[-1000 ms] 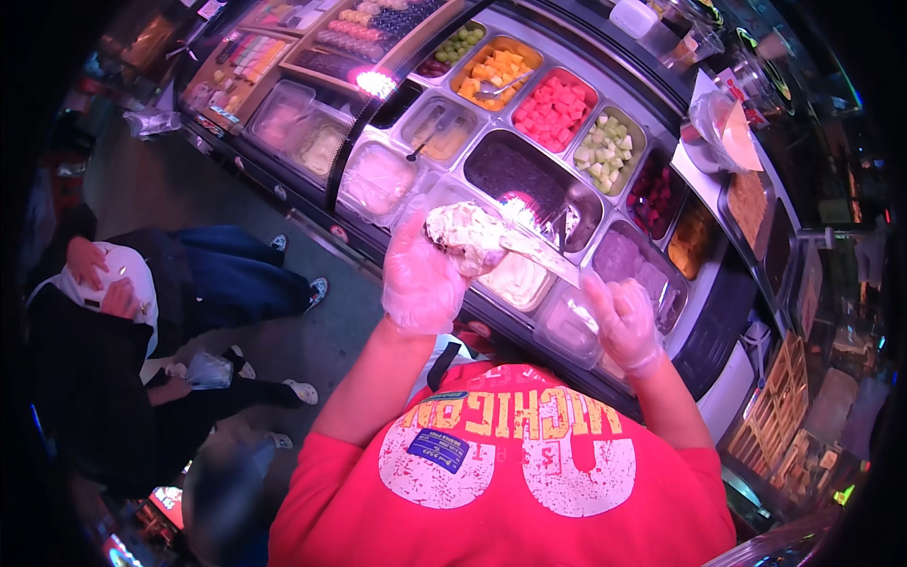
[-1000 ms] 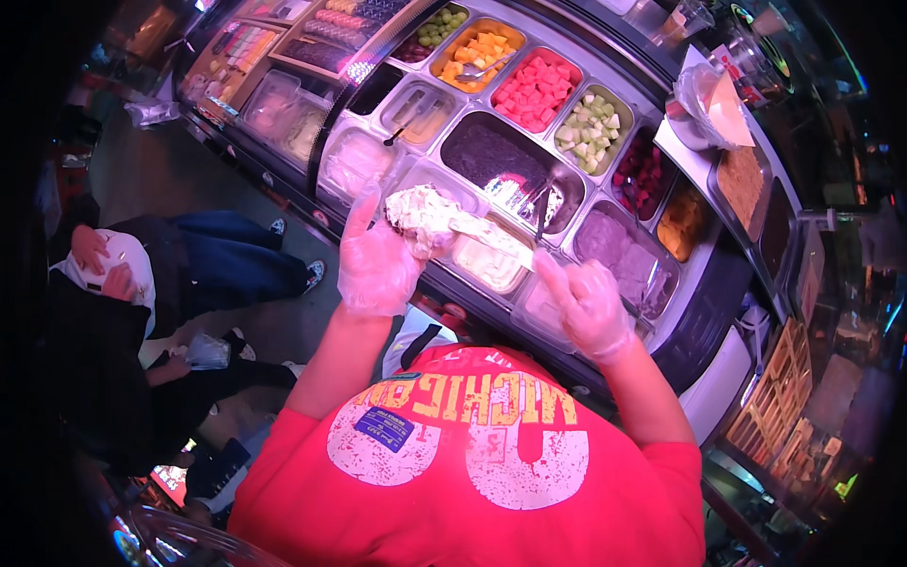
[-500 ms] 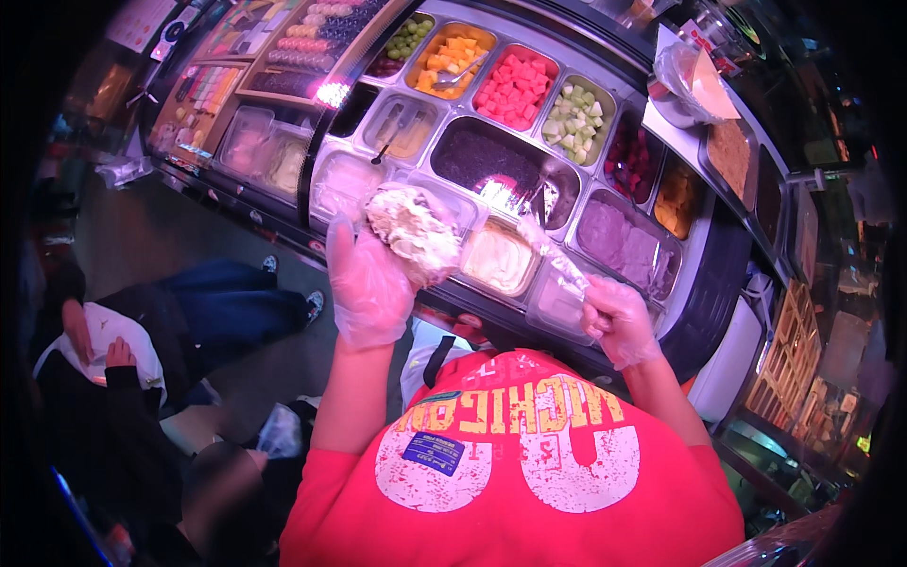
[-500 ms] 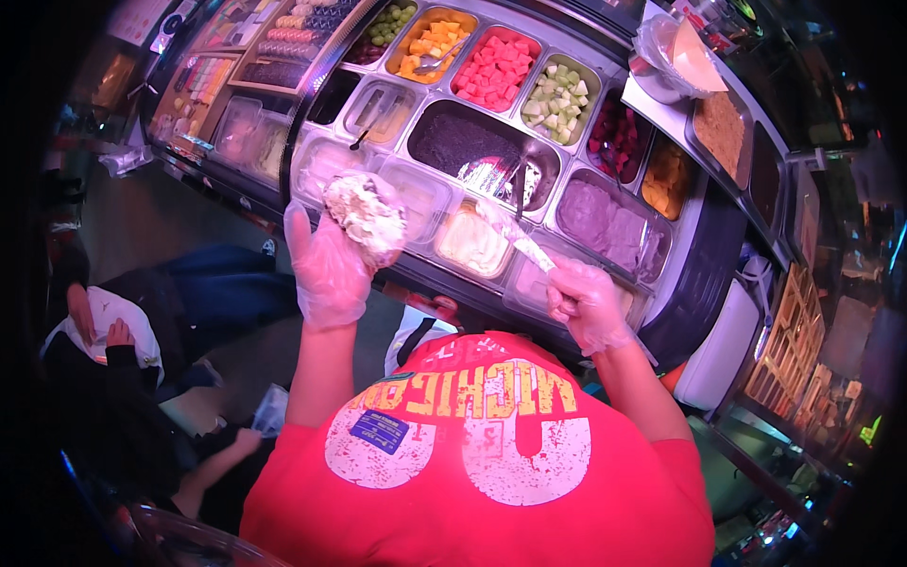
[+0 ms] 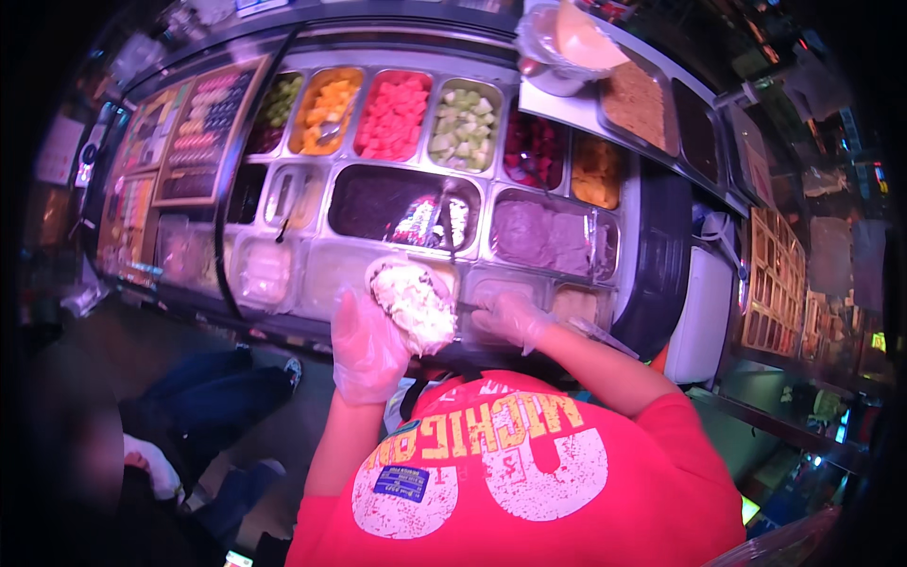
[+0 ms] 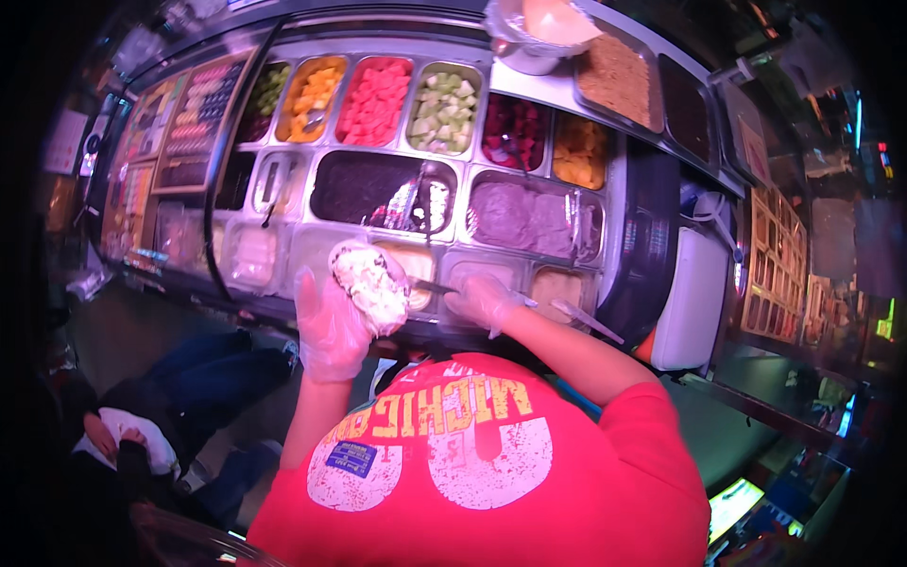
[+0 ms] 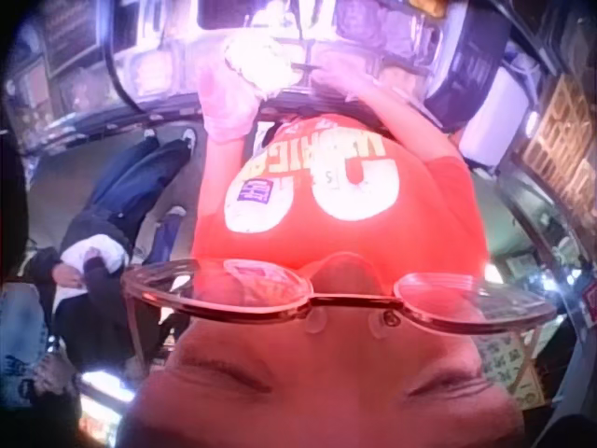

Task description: The person scoops a white creamy base into a paper cone, then adds black seeds, more cream, and assorted diced fruits. They fold the cone into a sealed packet and hand it to a customer. The person then scoops a brown crumbly topping into a separate container and hands it to the customer.

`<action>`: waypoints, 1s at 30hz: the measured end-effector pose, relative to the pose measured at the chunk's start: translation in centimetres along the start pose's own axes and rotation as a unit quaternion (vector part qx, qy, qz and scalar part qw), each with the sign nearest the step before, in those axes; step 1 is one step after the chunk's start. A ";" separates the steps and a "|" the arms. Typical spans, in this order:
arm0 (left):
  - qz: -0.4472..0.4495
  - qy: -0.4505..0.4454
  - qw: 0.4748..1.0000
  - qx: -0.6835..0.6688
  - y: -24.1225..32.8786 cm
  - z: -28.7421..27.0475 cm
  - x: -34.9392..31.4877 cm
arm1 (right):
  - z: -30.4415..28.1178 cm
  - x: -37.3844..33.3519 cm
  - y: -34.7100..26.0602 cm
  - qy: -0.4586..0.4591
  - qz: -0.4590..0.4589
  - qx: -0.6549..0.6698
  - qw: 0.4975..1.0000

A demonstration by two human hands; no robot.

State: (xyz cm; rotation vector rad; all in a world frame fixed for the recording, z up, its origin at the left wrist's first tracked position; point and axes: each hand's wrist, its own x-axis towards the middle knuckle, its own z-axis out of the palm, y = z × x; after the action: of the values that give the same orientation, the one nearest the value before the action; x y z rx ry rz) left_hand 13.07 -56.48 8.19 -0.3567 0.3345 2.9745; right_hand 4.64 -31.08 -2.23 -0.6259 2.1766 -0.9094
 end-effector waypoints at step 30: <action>-0.110 0.041 0.991 0.058 -11.3 0.9 19.2 | -25.5 4.2 8.0 0.148 0.042 0.283 0.947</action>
State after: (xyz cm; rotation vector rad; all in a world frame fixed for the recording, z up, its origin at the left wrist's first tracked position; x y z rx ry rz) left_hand -3.94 -43.45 1.99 -0.4697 0.4440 2.7168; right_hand -18.35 -18.00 3.28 -0.1176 2.0197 -1.5779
